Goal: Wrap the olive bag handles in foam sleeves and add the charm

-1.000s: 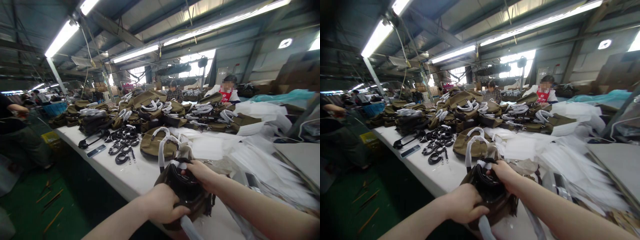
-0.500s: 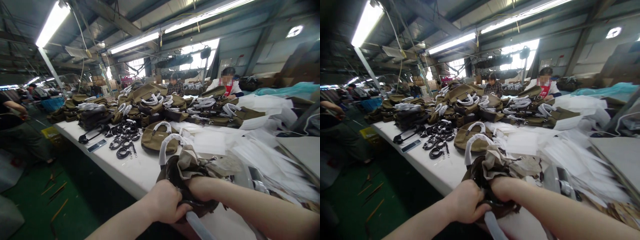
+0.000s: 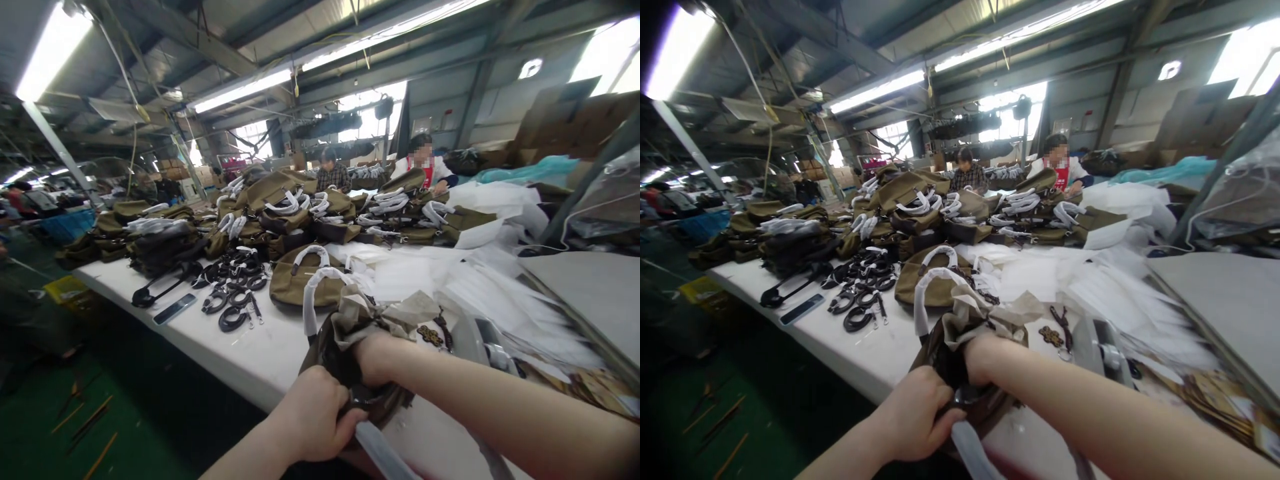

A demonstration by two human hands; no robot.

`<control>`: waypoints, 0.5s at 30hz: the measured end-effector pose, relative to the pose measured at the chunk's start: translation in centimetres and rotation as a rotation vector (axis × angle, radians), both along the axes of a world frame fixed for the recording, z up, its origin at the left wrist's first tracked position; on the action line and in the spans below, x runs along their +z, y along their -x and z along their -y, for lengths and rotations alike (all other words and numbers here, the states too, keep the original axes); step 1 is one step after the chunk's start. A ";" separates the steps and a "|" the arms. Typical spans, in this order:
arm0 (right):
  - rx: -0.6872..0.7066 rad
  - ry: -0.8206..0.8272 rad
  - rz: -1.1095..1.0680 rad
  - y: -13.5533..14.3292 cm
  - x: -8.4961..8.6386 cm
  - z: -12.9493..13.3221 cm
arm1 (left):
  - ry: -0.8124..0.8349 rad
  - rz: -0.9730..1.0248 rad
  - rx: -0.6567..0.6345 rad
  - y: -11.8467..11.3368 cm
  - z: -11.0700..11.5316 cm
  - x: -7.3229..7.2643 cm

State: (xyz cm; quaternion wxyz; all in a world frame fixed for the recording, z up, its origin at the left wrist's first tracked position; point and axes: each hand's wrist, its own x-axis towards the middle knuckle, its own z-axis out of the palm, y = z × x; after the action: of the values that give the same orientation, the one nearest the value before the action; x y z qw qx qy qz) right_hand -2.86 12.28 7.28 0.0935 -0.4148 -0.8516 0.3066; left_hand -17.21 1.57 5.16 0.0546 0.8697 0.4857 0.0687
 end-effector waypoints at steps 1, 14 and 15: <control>0.041 -0.024 0.051 -0.4 0.8 0.3 | 0.005 0.007 -0.004 0.0 -0.2 0.0; 0.269 -0.085 0.149 -0.1 -0.8 1.2 | 0.055 -0.001 -0.036 -0.7 0.7 1.4; 0.243 -0.062 0.131 -0.2 -1.3 0.8 | 0.046 -0.008 -0.034 -0.6 0.7 1.3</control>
State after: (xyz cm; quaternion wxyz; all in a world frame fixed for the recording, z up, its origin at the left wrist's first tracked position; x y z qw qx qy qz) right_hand -2.68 11.44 6.00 0.0129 -0.3247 -0.9089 0.2615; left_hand -16.57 0.82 6.46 0.0740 0.8766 0.4726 0.0533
